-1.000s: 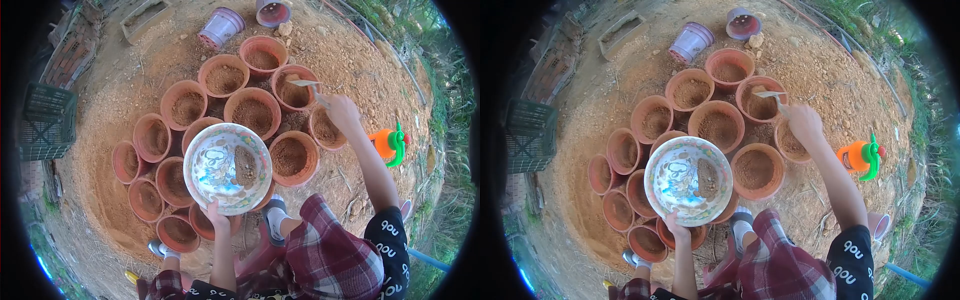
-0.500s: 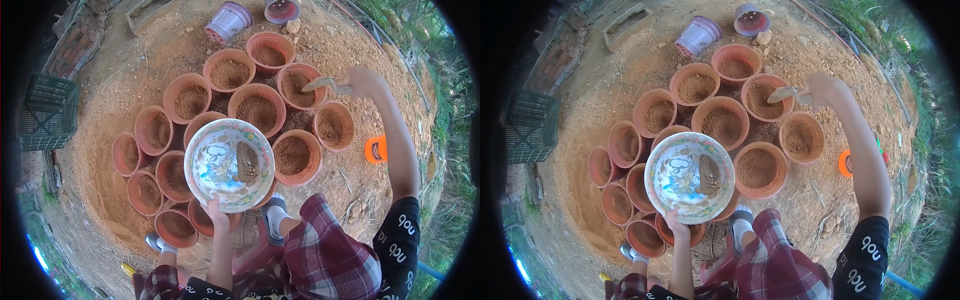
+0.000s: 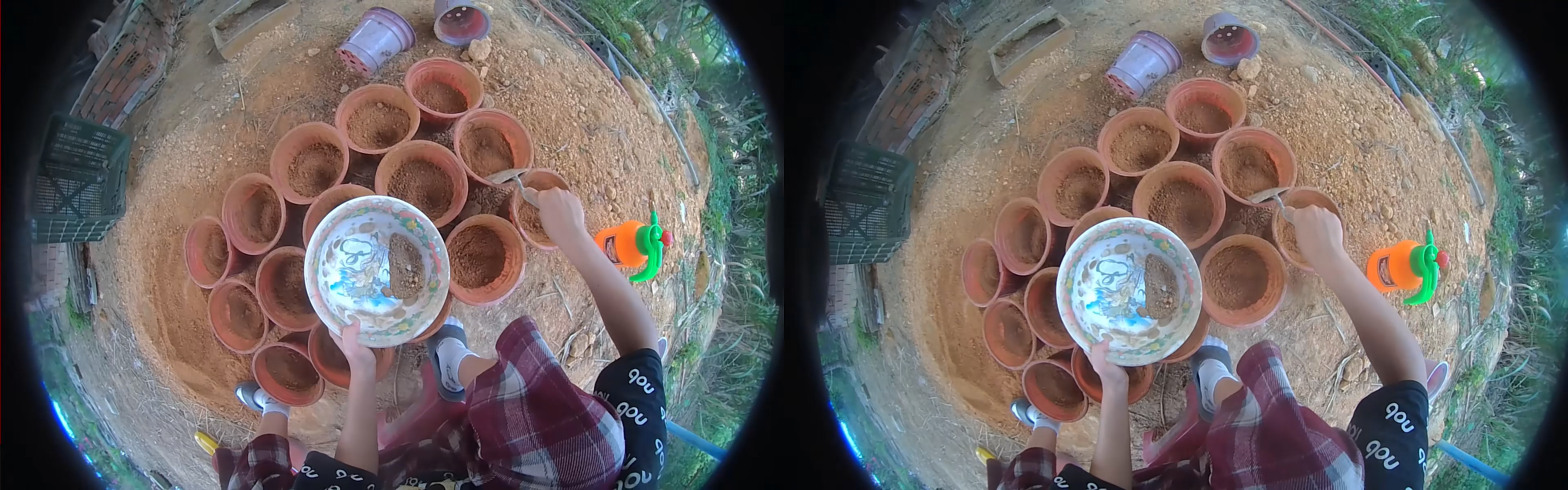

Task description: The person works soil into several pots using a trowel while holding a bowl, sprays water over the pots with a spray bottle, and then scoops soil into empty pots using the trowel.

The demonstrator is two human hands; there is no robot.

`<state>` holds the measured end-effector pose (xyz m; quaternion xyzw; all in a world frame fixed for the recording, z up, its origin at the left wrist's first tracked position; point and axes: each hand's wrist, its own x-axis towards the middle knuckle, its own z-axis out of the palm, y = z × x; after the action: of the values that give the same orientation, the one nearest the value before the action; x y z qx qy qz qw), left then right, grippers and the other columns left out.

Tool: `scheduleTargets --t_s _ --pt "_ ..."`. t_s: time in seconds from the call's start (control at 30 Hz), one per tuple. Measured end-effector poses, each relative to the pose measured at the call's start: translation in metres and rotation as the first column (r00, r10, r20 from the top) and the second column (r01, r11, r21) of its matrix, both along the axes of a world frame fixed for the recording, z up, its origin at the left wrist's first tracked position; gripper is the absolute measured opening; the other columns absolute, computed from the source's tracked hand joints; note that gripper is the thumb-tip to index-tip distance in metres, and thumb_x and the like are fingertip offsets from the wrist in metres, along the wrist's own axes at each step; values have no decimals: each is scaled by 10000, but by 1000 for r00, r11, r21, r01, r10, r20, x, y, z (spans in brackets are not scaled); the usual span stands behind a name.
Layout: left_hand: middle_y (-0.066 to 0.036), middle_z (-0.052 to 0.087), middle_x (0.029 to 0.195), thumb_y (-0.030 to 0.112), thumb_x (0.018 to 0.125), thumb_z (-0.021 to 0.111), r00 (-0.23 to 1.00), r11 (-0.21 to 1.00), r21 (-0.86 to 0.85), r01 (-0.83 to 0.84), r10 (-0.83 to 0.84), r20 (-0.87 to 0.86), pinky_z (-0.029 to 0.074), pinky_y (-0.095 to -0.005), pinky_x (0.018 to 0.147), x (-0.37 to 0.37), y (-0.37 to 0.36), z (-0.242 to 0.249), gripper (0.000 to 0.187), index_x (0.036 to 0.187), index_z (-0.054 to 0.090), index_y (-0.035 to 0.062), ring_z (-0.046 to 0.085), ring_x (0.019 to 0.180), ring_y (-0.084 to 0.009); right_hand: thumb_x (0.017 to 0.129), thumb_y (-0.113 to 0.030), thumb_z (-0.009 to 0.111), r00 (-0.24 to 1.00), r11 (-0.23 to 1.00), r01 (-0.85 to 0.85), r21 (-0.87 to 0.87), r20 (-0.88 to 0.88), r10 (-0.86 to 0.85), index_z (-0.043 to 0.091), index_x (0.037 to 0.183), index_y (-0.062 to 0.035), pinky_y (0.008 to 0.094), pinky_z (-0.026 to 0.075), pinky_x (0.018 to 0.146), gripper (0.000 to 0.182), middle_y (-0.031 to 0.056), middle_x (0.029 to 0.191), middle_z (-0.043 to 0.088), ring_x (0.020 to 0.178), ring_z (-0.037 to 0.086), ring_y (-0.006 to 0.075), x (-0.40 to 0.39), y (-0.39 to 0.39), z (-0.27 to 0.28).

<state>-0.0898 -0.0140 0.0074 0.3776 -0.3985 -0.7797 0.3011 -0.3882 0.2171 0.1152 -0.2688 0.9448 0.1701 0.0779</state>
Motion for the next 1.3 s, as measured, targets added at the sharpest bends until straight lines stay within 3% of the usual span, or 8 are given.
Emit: scheduleTargets --t_s 0.13,0.47,0.57,0.63,0.87,0.93,1.07,1.3 --pt "-150 396 1269 147 712 484 999 999 -27 23 -22 36 337 -359 972 -3 0 11 678 1323 253 -31 428 1137 -253 826 -65 450 986 982 158 -104 -31 -162 633 1035 -232 395 503 610 324 138 700 620 686 639 291 17 -9 10" --pt "-155 360 1312 132 712 476 998 995 -81 56 -53 34 303 -357 999 -4 -1 15 690 1341 243 -29 391 1181 -261 803 -87 527 995 982 96 -164 2 -97 643 940 -116 406 506 655 182 165 789 632 751 632 308 -68 -35 -1" --pt "-177 329 1326 133 692 488 996 997 -44 61 -58 67 274 -350 1014 -4 -1 16 736 1347 212 -58 363 1203 -262 707 -112 658 980 991 39 -126 200 -13 650 907 -63 397 515 675 206 159 848 645 795 639 288 -107 -21 0" --pt "-163 348 1318 133 699 485 998 997 -54 61 -59 37 286 -352 1007 -6 -2 17 714 1342 231 -42 378 1192 -261 651 -108 695 924 995 -19 103 381 -22 655 835 -134 386 506 640 191 98 744 639 740 632 273 -123 -25 19" --pt "-147 379 1297 141 706 493 997 995 -78 62 -59 44 310 -351 988 0 -7 13 683 1327 263 -27 405 1164 -258 662 -65 646 928 959 -3 282 357 -102 675 931 -215 366 516 654 309 75 774 650 728 638 246 -95 -71 89" --pt "-149 383 1293 142 707 495 992 997 -53 57 -51 112 314 -350 985 -2 -8 10 686 1329 261 -28 411 1156 -260 700 -80 611 968 966 193 172 129 -216 671 966 -189 372 520 668 293 99 814 656 747 643 247 -95 -82 88" --pt "-155 397 1276 141 703 506 996 991 -97 90 -88 17 325 -348 972 -6 -11 12 687 1322 267 -36 427 1134 -265 714 -129 600 985 989 135 -53 115 -129 676 852 -63 380 523 680 171 121 864 667 812 654 262 -113 -67 9" --pt "-180 319 1350 54 651 490 985 984 -74 160 -155 79 260 -345 1033 -6 -17 21 780 1365 192 -44 344 1241 -270 635 -88 660 955 951 -1 308 283 -91 677 813 -77 369 521 640 179 101 786 665 768 649 254 -102 -97 72"
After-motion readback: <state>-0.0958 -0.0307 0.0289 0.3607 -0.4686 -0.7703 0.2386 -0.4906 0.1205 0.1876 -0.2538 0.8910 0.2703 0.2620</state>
